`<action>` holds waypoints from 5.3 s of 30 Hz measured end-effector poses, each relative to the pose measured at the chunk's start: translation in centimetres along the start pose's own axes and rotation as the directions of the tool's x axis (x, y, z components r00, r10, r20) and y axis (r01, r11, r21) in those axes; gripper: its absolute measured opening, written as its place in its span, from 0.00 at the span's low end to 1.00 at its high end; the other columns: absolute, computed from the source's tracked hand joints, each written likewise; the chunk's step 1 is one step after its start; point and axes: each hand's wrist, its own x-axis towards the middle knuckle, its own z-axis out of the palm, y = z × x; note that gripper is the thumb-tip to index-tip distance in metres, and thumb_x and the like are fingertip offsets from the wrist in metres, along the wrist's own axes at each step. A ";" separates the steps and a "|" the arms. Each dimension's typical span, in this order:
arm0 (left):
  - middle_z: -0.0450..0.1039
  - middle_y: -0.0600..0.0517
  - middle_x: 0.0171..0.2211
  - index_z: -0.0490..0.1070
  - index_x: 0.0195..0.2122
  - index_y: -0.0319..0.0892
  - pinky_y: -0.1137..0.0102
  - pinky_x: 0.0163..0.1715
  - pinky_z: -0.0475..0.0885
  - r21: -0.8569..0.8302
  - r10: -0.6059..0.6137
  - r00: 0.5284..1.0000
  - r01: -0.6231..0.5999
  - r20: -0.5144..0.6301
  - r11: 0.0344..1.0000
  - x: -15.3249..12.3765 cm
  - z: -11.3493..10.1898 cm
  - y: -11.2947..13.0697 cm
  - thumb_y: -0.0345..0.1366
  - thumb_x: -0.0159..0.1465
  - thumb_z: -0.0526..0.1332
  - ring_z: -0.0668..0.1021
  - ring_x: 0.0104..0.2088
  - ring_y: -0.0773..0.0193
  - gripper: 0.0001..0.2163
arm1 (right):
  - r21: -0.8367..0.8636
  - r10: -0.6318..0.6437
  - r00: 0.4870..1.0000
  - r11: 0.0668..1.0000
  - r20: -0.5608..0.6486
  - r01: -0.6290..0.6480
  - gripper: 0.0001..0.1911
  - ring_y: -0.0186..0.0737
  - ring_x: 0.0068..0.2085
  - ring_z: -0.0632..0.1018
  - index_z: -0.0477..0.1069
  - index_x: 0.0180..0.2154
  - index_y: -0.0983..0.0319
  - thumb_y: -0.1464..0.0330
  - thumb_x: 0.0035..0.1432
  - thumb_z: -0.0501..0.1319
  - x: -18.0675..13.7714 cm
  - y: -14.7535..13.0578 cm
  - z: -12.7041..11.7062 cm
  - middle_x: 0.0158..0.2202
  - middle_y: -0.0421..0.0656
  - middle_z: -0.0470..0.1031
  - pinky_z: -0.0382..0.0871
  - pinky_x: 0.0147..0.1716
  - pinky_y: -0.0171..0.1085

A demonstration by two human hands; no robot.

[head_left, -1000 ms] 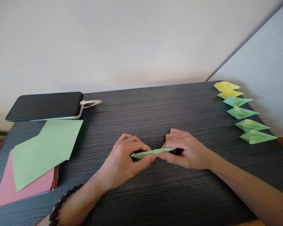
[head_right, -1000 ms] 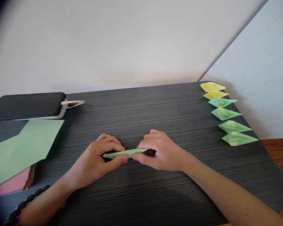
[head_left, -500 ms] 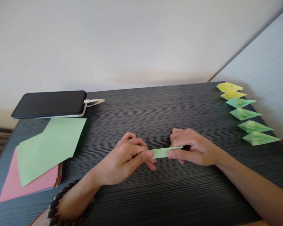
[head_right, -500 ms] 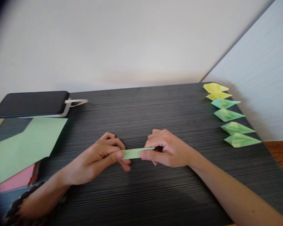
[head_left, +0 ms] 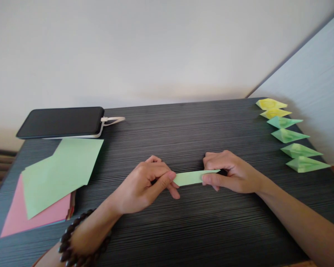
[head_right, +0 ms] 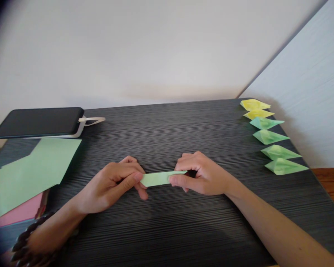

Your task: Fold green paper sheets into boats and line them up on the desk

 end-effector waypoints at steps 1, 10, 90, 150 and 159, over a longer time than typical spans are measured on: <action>0.77 0.58 0.27 0.76 0.29 0.45 0.70 0.43 0.63 0.027 -0.010 1.000 0.011 -0.025 1.000 0.0 0.1 0.0 0.29 0.68 0.51 0.75 0.30 0.71 0.16 | -0.043 0.007 1.000 0.999 -0.017 -0.008 0.15 0.31 0.27 0.70 0.69 0.23 0.62 0.67 0.62 0.57 0.0 0.0 0.1 0.21 0.38 0.71 0.62 0.32 0.33; 0.77 0.57 0.37 0.72 0.41 0.44 0.75 0.38 0.70 0.300 0.115 0.942 -0.016 -0.315 0.954 -0.2 1.3 -1.0 0.30 0.62 0.60 0.77 0.35 0.71 0.07 | -0.462 -0.105 0.975 0.887 -0.196 0.002 0.07 0.35 0.34 0.72 0.73 0.35 0.63 0.68 0.61 0.58 0.3 0.7 1.0 0.31 0.42 0.74 0.64 0.37 0.38; 0.72 0.50 0.37 0.72 0.32 0.41 0.62 0.39 0.71 0.553 0.055 0.925 0.176 -0.376 0.815 0.8 4.5 0.5 0.29 0.58 0.58 0.73 0.37 0.60 0.04 | -0.634 0.084 0.921 0.701 -0.382 -0.327 0.05 0.44 0.41 0.74 0.73 0.33 0.62 0.74 0.55 0.59 0.7 -2.8 4.9 0.41 0.43 0.75 0.68 0.43 0.45; 0.72 0.50 0.37 0.72 0.31 0.41 0.63 0.38 0.71 0.535 0.067 0.910 0.179 -0.408 0.826 0.9 4.4 0.3 0.28 0.59 0.58 0.73 0.36 0.61 0.04 | -0.580 0.143 0.887 0.709 -0.439 -0.401 0.06 0.39 0.35 0.74 0.72 0.35 0.61 0.73 0.58 0.56 0.6 -2.6 5.7 0.37 0.41 0.73 0.67 0.38 0.40; 0.73 0.49 0.37 0.71 0.31 0.41 0.64 0.38 0.71 0.534 0.046 0.910 0.201 -0.413 0.821 1.0 4.6 0.3 0.29 0.60 0.58 0.73 0.36 0.61 0.04 | -0.500 0.201 0.876 0.756 -0.438 -0.423 0.06 0.38 0.33 0.73 0.71 0.34 0.62 0.73 0.58 0.55 1.0 -2.5 5.5 0.37 0.43 0.71 0.68 0.37 0.40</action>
